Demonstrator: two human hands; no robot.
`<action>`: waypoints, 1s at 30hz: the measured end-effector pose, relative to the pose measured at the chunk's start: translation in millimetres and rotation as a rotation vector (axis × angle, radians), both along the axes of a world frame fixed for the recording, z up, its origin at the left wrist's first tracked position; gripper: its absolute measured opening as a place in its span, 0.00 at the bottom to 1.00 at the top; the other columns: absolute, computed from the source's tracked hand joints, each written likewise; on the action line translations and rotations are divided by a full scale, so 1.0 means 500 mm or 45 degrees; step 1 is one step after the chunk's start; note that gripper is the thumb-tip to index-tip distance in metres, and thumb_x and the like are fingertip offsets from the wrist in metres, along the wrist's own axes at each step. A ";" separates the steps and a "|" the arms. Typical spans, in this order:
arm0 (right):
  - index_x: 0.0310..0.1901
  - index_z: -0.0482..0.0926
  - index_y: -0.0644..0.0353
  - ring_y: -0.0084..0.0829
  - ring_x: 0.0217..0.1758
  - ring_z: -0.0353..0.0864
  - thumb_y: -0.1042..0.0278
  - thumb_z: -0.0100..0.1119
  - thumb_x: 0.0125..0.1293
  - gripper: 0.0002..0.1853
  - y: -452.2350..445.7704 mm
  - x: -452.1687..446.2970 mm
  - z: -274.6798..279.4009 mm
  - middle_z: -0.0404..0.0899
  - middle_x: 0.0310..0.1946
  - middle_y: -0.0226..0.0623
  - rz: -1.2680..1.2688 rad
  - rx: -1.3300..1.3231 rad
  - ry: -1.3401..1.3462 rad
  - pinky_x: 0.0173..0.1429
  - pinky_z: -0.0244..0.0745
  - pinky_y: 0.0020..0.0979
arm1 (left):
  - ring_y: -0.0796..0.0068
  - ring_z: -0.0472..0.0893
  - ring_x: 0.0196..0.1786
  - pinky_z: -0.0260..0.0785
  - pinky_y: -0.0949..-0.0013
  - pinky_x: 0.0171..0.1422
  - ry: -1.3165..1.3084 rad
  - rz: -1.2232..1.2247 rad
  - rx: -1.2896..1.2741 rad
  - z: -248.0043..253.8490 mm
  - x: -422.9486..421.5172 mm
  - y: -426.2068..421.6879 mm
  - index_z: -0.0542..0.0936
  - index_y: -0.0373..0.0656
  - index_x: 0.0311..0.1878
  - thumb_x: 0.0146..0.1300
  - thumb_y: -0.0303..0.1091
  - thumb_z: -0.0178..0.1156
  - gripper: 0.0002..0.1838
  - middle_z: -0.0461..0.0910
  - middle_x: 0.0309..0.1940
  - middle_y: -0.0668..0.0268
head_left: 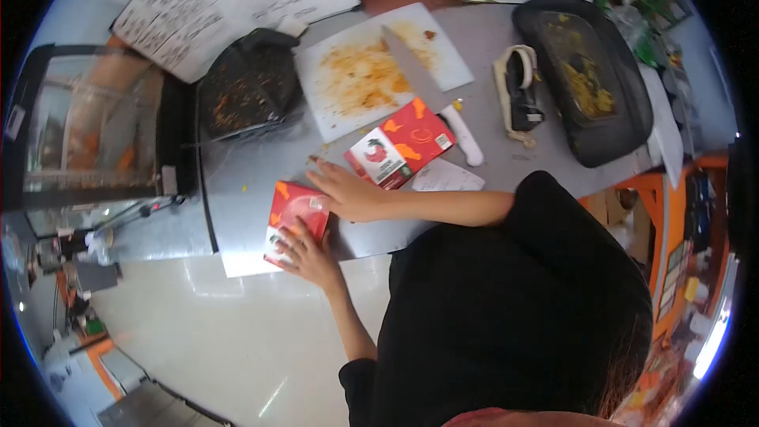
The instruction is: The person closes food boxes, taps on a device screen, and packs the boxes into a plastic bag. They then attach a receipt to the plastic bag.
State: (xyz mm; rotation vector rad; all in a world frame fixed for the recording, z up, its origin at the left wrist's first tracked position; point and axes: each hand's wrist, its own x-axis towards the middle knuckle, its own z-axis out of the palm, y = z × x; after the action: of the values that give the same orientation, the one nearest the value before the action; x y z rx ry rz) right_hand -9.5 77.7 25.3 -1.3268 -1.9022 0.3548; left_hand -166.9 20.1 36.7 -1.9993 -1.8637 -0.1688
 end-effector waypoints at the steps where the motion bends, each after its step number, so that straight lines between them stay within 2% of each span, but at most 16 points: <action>1: 0.49 0.64 0.67 0.45 0.51 0.64 0.67 0.51 0.56 0.20 -0.018 0.074 0.047 0.66 0.46 0.46 -0.009 -0.105 0.139 0.54 0.59 0.40 | 0.54 0.62 0.59 0.41 0.44 0.66 -0.058 -0.005 -0.028 -0.005 -0.006 -0.001 0.62 0.57 0.61 0.41 0.51 0.63 0.40 0.59 0.61 0.59; 2: 0.47 0.66 0.66 0.43 0.48 0.65 0.69 0.52 0.55 0.18 -0.038 0.146 0.086 0.67 0.42 0.45 -0.009 -0.210 0.278 0.53 0.60 0.41 | 0.54 0.63 0.59 0.43 0.46 0.65 -0.089 -0.048 -0.049 0.000 -0.009 -0.003 0.61 0.57 0.61 0.47 0.50 0.58 0.35 0.61 0.60 0.59; 3: 0.41 0.69 0.63 0.41 0.44 0.66 0.73 0.55 0.53 0.13 -0.054 0.210 0.103 0.67 0.37 0.44 -0.297 -0.098 0.244 0.48 0.61 0.41 | 0.54 0.63 0.60 0.45 0.48 0.64 -0.110 -0.078 -0.074 0.009 -0.013 -0.006 0.61 0.57 0.62 0.54 0.49 0.54 0.31 0.62 0.60 0.59; 4: 0.44 0.69 0.63 0.42 0.46 0.67 0.73 0.51 0.55 0.13 -0.097 0.288 0.154 0.68 0.39 0.45 -0.433 -0.360 0.408 0.50 0.61 0.39 | 0.54 0.63 0.60 0.47 0.49 0.64 -0.179 -0.139 -0.110 0.014 -0.019 -0.003 0.62 0.57 0.61 0.54 0.48 0.54 0.30 0.62 0.59 0.59; 5: 0.47 0.69 0.62 0.42 0.50 0.67 0.72 0.50 0.57 0.15 -0.120 0.351 0.127 0.69 0.45 0.46 -0.785 -0.294 -0.036 0.54 0.61 0.37 | 0.55 0.63 0.60 0.48 0.51 0.63 -0.235 -0.177 -0.149 0.020 -0.030 -0.002 0.62 0.57 0.61 0.54 0.48 0.54 0.30 0.62 0.59 0.60; 6: 0.51 0.67 0.62 0.42 0.54 0.65 0.69 0.49 0.58 0.18 -0.143 0.378 0.174 0.67 0.50 0.46 -1.060 -0.248 0.394 0.58 0.59 0.35 | 0.55 0.63 0.59 0.50 0.52 0.62 -0.285 -0.200 -0.185 0.027 -0.044 -0.004 0.63 0.57 0.61 0.54 0.47 0.54 0.29 0.63 0.59 0.60; 7: 0.51 0.68 0.61 0.42 0.57 0.64 0.69 0.51 0.58 0.19 -0.163 0.484 0.093 0.67 0.52 0.46 -1.072 -0.096 -0.107 0.60 0.57 0.34 | 0.55 0.65 0.57 0.53 0.54 0.60 -0.264 -0.222 -0.181 0.032 -0.052 0.001 0.66 0.55 0.59 0.50 0.52 0.57 0.31 0.63 0.59 0.66; 8: 0.53 0.67 0.58 0.43 0.61 0.57 0.67 0.50 0.58 0.19 -0.183 0.551 0.073 0.59 0.58 0.46 -1.055 -0.186 -0.098 0.64 0.50 0.38 | 0.55 0.66 0.56 0.55 0.54 0.60 -0.282 -0.241 -0.236 0.045 -0.057 0.003 0.66 0.54 0.59 0.51 0.50 0.57 0.30 0.63 0.59 0.65; 11: 0.52 0.69 0.57 0.43 0.60 0.59 0.69 0.51 0.56 0.19 -0.196 0.501 0.120 0.61 0.57 0.46 -1.010 -0.046 -0.225 0.63 0.51 0.39 | 0.53 0.68 0.54 0.61 0.57 0.55 -0.152 -0.331 -0.241 0.053 -0.059 0.016 0.63 0.52 0.60 0.53 0.41 0.57 0.29 0.65 0.57 0.59; 15: 0.50 0.71 0.56 0.39 0.60 0.60 0.70 0.50 0.57 0.17 -0.162 0.360 0.131 0.62 0.57 0.41 -0.612 -0.048 -0.235 0.62 0.54 0.36 | 0.50 0.71 0.50 0.68 0.58 0.49 0.050 -0.408 -0.094 0.029 -0.052 0.015 0.61 0.50 0.61 0.54 0.34 0.55 0.29 0.67 0.53 0.55; 16: 0.50 0.71 0.55 0.39 0.60 0.60 0.71 0.50 0.57 0.17 -0.152 0.328 0.139 0.62 0.57 0.41 -0.519 -0.075 -0.275 0.62 0.54 0.36 | 0.51 0.73 0.48 0.69 0.60 0.46 0.090 -0.410 -0.096 0.028 -0.057 0.018 0.61 0.50 0.61 0.53 0.29 0.54 0.29 0.68 0.52 0.55; 19: 0.50 0.72 0.55 0.37 0.56 0.64 0.72 0.53 0.54 0.19 -0.116 0.237 0.092 0.65 0.54 0.39 -0.035 -0.001 -0.129 0.58 0.60 0.35 | 0.53 0.73 0.49 0.69 0.61 0.47 -0.085 -0.383 -0.141 0.027 -0.064 0.022 0.62 0.50 0.60 0.52 0.29 0.53 0.28 0.69 0.52 0.55; 22: 0.48 0.73 0.53 0.35 0.52 0.68 0.72 0.54 0.52 0.19 -0.060 0.114 0.072 0.67 0.52 0.34 0.373 0.237 -0.128 0.51 0.68 0.32 | 0.53 0.72 0.50 0.69 0.62 0.47 -0.043 -0.379 -0.051 0.028 -0.054 0.013 0.64 0.53 0.59 0.53 0.29 0.51 0.27 0.69 0.52 0.56; 24: 0.49 0.73 0.51 0.32 0.53 0.67 0.69 0.54 0.51 0.19 -0.034 0.054 0.070 0.68 0.52 0.31 0.473 0.201 -0.244 0.49 0.70 0.29 | 0.54 0.72 0.51 0.69 0.62 0.48 -0.093 -0.364 -0.068 0.035 -0.046 0.004 0.64 0.56 0.59 0.56 0.32 0.51 0.25 0.70 0.51 0.56; 27: 0.50 0.73 0.50 0.31 0.55 0.65 0.66 0.53 0.51 0.20 0.016 0.006 0.018 0.67 0.53 0.29 0.594 0.378 -0.390 0.49 0.70 0.28 | 0.54 0.71 0.52 0.69 0.62 0.49 -0.073 -0.345 -0.019 0.032 -0.045 -0.001 0.65 0.59 0.59 0.57 0.36 0.52 0.24 0.70 0.52 0.58; 30: 0.50 0.72 0.50 0.33 0.60 0.60 0.61 0.51 0.55 0.19 0.035 0.006 0.004 0.65 0.55 0.30 0.706 0.256 -0.467 0.53 0.68 0.31 | 0.54 0.69 0.54 0.64 0.59 0.54 -0.074 -0.304 0.012 0.021 -0.043 -0.005 0.66 0.60 0.58 0.55 0.41 0.54 0.25 0.69 0.53 0.59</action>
State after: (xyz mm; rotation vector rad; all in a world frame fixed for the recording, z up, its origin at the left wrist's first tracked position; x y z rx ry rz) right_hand -6.5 95.3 27.4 -0.7488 -2.5348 0.1886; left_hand -188.4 17.6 47.2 -2.2276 -1.6489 -0.3047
